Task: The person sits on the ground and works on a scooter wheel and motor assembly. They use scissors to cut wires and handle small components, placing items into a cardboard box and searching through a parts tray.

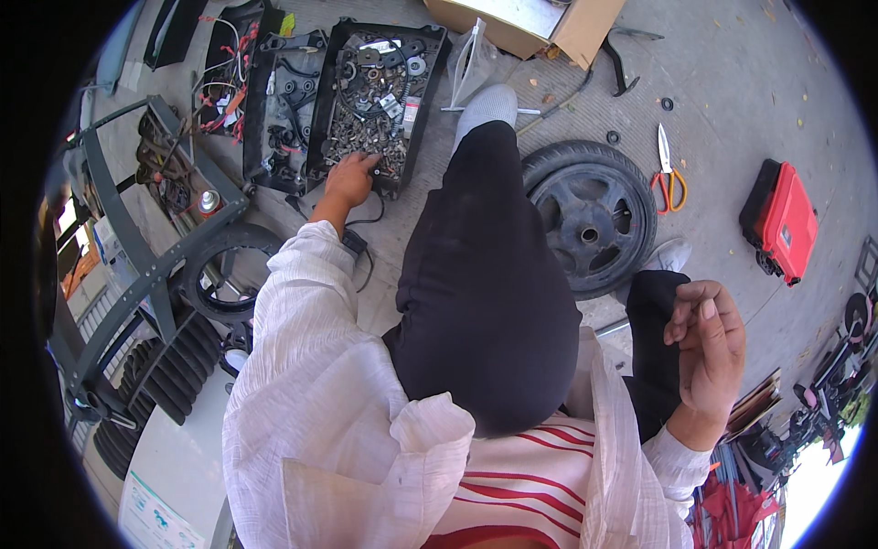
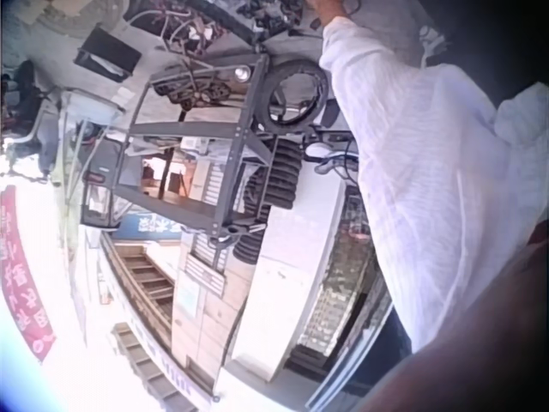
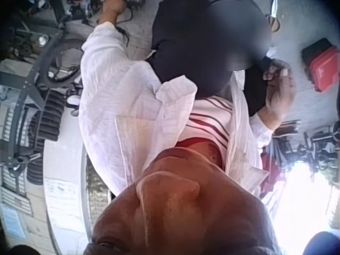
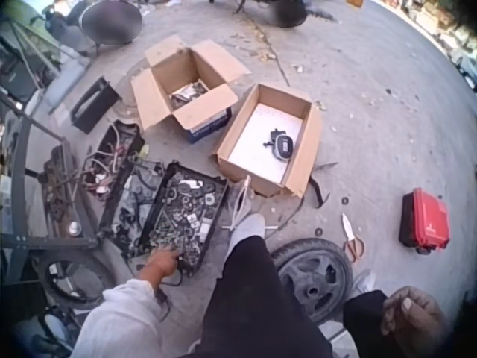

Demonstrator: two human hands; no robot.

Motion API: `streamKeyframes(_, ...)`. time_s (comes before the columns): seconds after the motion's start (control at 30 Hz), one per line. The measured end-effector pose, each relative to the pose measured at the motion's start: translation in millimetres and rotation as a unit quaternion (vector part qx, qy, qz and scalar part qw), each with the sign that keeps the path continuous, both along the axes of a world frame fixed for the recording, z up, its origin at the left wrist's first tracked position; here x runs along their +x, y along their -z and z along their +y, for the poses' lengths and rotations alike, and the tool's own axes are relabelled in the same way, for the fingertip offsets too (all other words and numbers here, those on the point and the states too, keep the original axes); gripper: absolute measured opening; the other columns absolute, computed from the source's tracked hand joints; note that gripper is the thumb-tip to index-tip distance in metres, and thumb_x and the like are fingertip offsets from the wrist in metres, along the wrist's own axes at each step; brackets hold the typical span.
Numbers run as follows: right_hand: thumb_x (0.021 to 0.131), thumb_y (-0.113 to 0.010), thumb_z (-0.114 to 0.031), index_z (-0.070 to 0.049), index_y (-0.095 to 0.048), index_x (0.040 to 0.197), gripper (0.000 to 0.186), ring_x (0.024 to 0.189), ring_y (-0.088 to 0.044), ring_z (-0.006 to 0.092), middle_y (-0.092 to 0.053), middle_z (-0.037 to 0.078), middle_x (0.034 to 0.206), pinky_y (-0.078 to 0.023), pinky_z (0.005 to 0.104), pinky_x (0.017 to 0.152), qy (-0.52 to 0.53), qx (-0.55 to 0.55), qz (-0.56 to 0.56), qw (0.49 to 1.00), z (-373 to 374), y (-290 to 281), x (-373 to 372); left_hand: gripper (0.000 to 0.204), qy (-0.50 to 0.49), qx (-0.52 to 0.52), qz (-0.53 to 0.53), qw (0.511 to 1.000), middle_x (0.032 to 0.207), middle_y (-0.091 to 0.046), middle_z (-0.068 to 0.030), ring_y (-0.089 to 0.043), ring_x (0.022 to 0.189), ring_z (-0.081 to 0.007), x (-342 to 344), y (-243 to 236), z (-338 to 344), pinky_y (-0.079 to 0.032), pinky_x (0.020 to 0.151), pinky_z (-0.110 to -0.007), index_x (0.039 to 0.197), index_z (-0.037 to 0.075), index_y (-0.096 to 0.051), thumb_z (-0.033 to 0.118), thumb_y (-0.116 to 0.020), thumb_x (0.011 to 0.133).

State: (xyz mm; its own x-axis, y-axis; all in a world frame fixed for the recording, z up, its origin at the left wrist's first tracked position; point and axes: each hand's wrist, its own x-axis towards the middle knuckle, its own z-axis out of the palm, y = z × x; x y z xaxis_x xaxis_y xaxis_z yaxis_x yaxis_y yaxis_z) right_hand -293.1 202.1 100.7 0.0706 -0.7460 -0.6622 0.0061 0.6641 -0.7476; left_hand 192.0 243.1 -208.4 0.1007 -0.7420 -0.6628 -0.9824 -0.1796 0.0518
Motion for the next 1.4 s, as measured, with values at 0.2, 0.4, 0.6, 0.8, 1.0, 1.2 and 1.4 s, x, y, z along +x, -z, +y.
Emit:
streamKeyframes(0.2, 0.097, -0.05, -0.028, 0.003, -0.055, 0.106, 0.033, 0.068, -0.046, 0.0097, -0.049, 0.003, 0.081, -0.041, 0.023, 0.062, 0.002, -0.001, 0.008, 1.0, -1.4, 1.5, 2.6, 0.047, -0.128, -0.154, 0.068, 0.977, 0.129, -0.054, -0.0078, -0.049, 0.121, -0.0294, -1.0, 18.3, 0.0, -0.04, 0.1, -0.042, 0.128, 0.022, -0.056, 0.009, -0.048, 0.083)
streamKeyframes(0.4, 0.097, -0.05, -0.027, 0.003, -0.055, 0.106, 0.032, 0.068, -0.047, 0.0101, -0.048, 0.003, 0.08, -0.041, 0.0231, 0.063, -0.005, 0.002, 0.012, 1.0, -1.8, 2.0, 2.8, 0.031, -0.002, 0.051, 0.149, 0.988, 0.118, -0.061, -0.0083, -0.055, 0.112, -0.028, -18.9, -2.3, -1.2, -0.043, 0.094, -0.045, 0.104, 0.014, -0.068, 0.024, -0.047, 0.085)
streamKeyframes(0.6, 0.097, -0.049, -0.027, 0.003, -0.055, 0.107, 0.032, 0.069, -0.047, 0.0102, -0.049, 0.003, 0.08, -0.041, 0.0231, 0.063, -0.006, 0.004, 0.006, 1.0, -2.8, 1.6, 5.3, 0.037, 0.022, -0.16, 0.125, 0.979, 0.125, -0.059, -0.0072, -0.05, 0.119, -0.0276, -27.5, 9.9, 21.1, -0.039, 0.099, -0.042, 0.118, 0.012, -0.061, 0.019, -0.048, 0.084)
streamKeyframes(0.8, 0.098, -0.049, -0.027, 0.003, -0.055, 0.107, 0.032, 0.069, -0.047, 0.0101, -0.049, 0.003, 0.08, -0.041, 0.0234, 0.063, 0.0, 0.006, 0.005, 1.0, -2.5, 4.3, 4.8, 0.034, -0.177, -0.233, 0.007, 0.956, 0.122, -0.06, -0.0093, -0.049, 0.121, -0.0263, 8.1, 8.6, 13.7, -0.033, 0.106, -0.043, 0.116, 0.008, -0.061, 0.019, -0.052, 0.084)
streamKeyframes(1.0, 0.098, -0.049, -0.027, 0.003, -0.055, 0.107, 0.032, 0.069, -0.046, 0.0101, -0.049, 0.003, 0.08, -0.041, 0.0235, 0.063, -0.008, 0.005, 0.003, 1.0, -3.5, 4.4, 5.6, 0.03, -0.081, -0.192, -0.083, 0.975, 0.118, -0.062, -0.0084, -0.052, 0.117, -0.0247, 10.5, -8.5, 27.0, -0.029, 0.108, -0.043, 0.112, 0.01, -0.064, 0.024, -0.051, 0.088)
streamKeyframes(1.2, 0.098, -0.049, -0.027, 0.002, -0.055, 0.107, 0.032, 0.068, -0.047, 0.0099, -0.049, 0.003, 0.08, -0.041, 0.0232, 0.063, -0.009, 0.005, 0.003, 1.0, -5.0, 4.2, 9.6, 0.03, -0.013, -0.15, 0.002, 0.989, 0.108, -0.066, -0.0058, -0.056, 0.109, -0.0231, -27.7, -8.1, 34.7, -0.027, 0.109, -0.044, 0.111, 0.012, -0.065, 0.027, -0.05, 0.09)
streamKeyframes(1.4, 0.098, -0.049, -0.027, 0.002, -0.055, 0.107, 0.032, 0.067, -0.047, 0.0097, -0.05, 0.003, 0.08, -0.041, 0.023, 0.062, -0.003, 0.013, 0.008, 1.0, -5.5, 6.2, 9.8, 0.027, -0.009, -0.15, 0.022, 0.988, 0.104, -0.066, -0.0051, -0.055, 0.108, -0.0226, -48.0, -2.2, 41.2, -0.028, 0.107, -0.045, 0.106, 0.013, -0.066, 0.028, -0.05, 0.09)
